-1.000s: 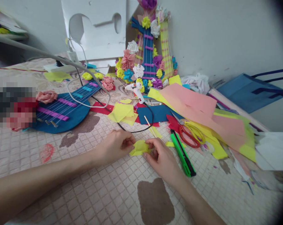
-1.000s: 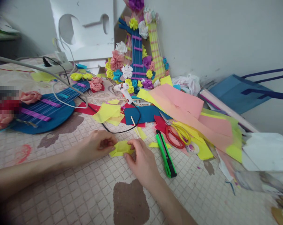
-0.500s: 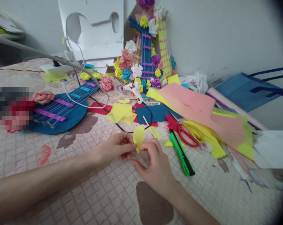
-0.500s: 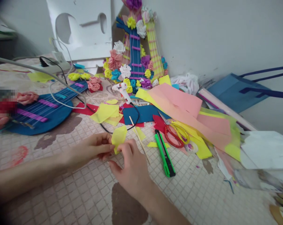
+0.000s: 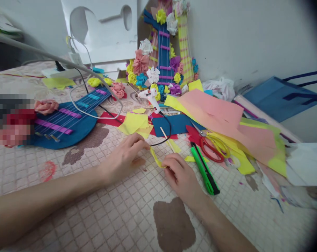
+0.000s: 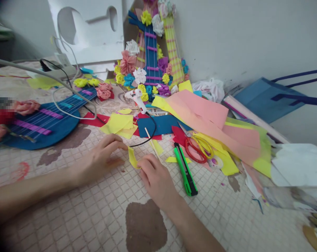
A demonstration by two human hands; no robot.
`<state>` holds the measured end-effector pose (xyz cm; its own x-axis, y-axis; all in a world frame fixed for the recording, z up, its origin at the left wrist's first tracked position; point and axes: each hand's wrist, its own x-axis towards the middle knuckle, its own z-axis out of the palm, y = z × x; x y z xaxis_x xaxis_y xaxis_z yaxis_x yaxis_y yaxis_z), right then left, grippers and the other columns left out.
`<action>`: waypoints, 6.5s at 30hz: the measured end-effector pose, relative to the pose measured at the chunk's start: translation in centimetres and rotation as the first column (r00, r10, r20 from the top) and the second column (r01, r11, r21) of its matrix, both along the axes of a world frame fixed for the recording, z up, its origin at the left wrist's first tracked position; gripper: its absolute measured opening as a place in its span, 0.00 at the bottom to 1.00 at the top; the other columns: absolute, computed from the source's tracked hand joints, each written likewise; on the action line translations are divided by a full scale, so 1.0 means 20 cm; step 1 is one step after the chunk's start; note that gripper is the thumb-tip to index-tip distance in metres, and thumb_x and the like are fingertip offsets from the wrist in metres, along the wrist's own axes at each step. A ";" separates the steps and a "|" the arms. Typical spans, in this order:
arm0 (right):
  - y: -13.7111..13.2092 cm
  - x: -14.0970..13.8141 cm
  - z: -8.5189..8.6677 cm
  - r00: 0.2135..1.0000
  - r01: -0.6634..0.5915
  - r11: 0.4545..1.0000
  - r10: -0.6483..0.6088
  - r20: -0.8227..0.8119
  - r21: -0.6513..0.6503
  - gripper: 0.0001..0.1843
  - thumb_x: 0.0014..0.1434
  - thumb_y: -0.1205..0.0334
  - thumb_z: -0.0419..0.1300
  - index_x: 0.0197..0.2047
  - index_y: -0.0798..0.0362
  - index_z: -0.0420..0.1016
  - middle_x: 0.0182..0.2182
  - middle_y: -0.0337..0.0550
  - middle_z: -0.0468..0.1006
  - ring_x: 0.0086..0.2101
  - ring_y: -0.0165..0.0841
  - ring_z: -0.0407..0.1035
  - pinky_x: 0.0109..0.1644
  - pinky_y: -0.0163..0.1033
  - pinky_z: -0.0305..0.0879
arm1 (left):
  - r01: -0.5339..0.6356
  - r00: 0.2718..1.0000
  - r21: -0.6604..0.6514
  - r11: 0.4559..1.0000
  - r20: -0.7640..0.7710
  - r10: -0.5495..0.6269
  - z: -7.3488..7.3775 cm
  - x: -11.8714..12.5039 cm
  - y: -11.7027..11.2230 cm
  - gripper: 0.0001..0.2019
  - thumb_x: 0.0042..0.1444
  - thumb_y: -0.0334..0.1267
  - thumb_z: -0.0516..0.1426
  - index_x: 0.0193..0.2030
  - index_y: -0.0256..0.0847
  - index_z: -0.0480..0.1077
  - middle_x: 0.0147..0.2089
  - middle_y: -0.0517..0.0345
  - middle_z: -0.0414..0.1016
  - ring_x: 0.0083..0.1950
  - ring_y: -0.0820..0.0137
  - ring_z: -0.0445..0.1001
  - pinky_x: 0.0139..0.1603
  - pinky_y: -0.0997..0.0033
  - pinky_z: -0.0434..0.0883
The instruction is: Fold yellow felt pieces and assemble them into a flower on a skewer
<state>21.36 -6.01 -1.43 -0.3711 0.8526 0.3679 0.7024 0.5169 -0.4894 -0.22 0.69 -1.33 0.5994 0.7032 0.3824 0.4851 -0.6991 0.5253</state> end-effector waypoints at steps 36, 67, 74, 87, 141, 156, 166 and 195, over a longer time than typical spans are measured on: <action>0.01 0.01 0.02 0.997 0.071 0.962 -0.069 0.019 -0.262 0.07 0.57 0.74 0.55 0.33 0.52 0.65 0.34 0.41 0.67 0.35 0.32 0.66 0.35 0.36 0.63 | 0.070 0.998 -0.166 0.984 0.023 -0.067 -0.02 0.01 -0.01 0.03 0.52 0.27 0.58 0.31 0.38 0.71 0.37 0.57 0.69 0.39 0.70 0.68 0.40 0.69 0.67; 0.02 -0.04 0.03 0.976 0.208 0.940 -0.217 -0.003 -0.269 0.06 0.55 0.71 0.55 0.28 0.51 0.63 0.30 0.39 0.66 0.30 0.31 0.64 0.31 0.36 0.59 | 0.003 0.997 -0.195 0.981 -0.080 -0.018 0.00 0.04 -0.02 0.04 0.53 0.28 0.56 0.28 0.37 0.68 0.34 0.57 0.68 0.38 0.69 0.67 0.40 0.67 0.65; 0.02 -0.05 0.02 0.977 0.208 0.938 -0.215 0.008 -0.277 0.07 0.55 0.71 0.54 0.28 0.52 0.62 0.30 0.39 0.66 0.29 0.31 0.63 0.31 0.36 0.59 | -0.004 0.997 -0.221 0.975 -0.081 -0.015 0.00 0.05 -0.02 0.04 0.53 0.30 0.57 0.28 0.37 0.69 0.34 0.57 0.68 0.38 0.68 0.67 0.39 0.67 0.64; 0.02 -0.06 0.01 0.971 0.240 0.948 -0.238 0.031 -0.207 0.07 0.56 0.70 0.54 0.27 0.51 0.63 0.28 0.38 0.66 0.28 0.30 0.64 0.30 0.35 0.59 | 0.003 0.997 -0.167 0.986 -0.079 -0.016 0.00 0.05 -0.02 0.05 0.54 0.31 0.55 0.27 0.37 0.68 0.33 0.57 0.68 0.36 0.69 0.67 0.37 0.68 0.64; 0.04 -0.09 -0.03 0.954 0.296 0.935 -0.277 0.118 -0.194 0.05 0.57 0.67 0.56 0.37 0.50 0.62 0.36 0.41 0.71 0.36 0.36 0.69 0.37 0.41 0.64 | -0.098 0.987 -0.238 0.966 -0.148 0.063 0.01 0.09 -0.03 0.04 0.55 0.33 0.57 0.35 0.41 0.73 0.38 0.57 0.71 0.45 0.63 0.69 0.46 0.58 0.60; 0.03 0.01 -0.01 0.993 0.022 0.997 -0.012 0.119 -0.079 0.09 0.58 0.71 0.56 0.42 0.51 0.69 0.45 0.46 0.71 0.43 0.36 0.70 0.43 0.41 0.69 | -0.086 0.991 -0.259 0.962 -0.126 0.055 0.00 0.08 -0.03 0.09 0.52 0.26 0.56 0.36 0.41 0.73 0.40 0.57 0.72 0.47 0.63 0.69 0.48 0.59 0.62; 0.04 0.00 -0.02 0.988 -0.005 1.000 0.007 0.156 -0.013 0.08 0.63 0.69 0.51 0.39 0.53 0.71 0.41 0.47 0.74 0.39 0.34 0.70 0.42 0.40 0.68 | -0.028 0.994 -0.151 0.988 -0.106 0.012 -0.01 0.06 -0.05 0.06 0.53 0.38 0.60 0.37 0.41 0.71 0.40 0.57 0.72 0.45 0.63 0.69 0.45 0.60 0.61; 0.09 -0.03 -0.03 0.967 0.254 0.958 -0.249 0.054 -0.135 0.06 0.58 0.68 0.54 0.30 0.51 0.64 0.30 0.39 0.67 0.30 0.31 0.65 0.33 0.37 0.60 | -0.053 0.990 -0.086 0.995 -0.133 0.041 -0.01 0.08 0.01 0.05 0.58 0.30 0.52 0.31 0.36 0.66 0.34 0.56 0.68 0.34 0.71 0.67 0.34 0.71 0.64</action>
<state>20.72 -4.25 -2.01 -0.1492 0.9621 0.2284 0.8194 0.2496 -0.5160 1.33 0.95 -1.56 0.6057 0.7594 0.2376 0.5850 -0.6274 0.5140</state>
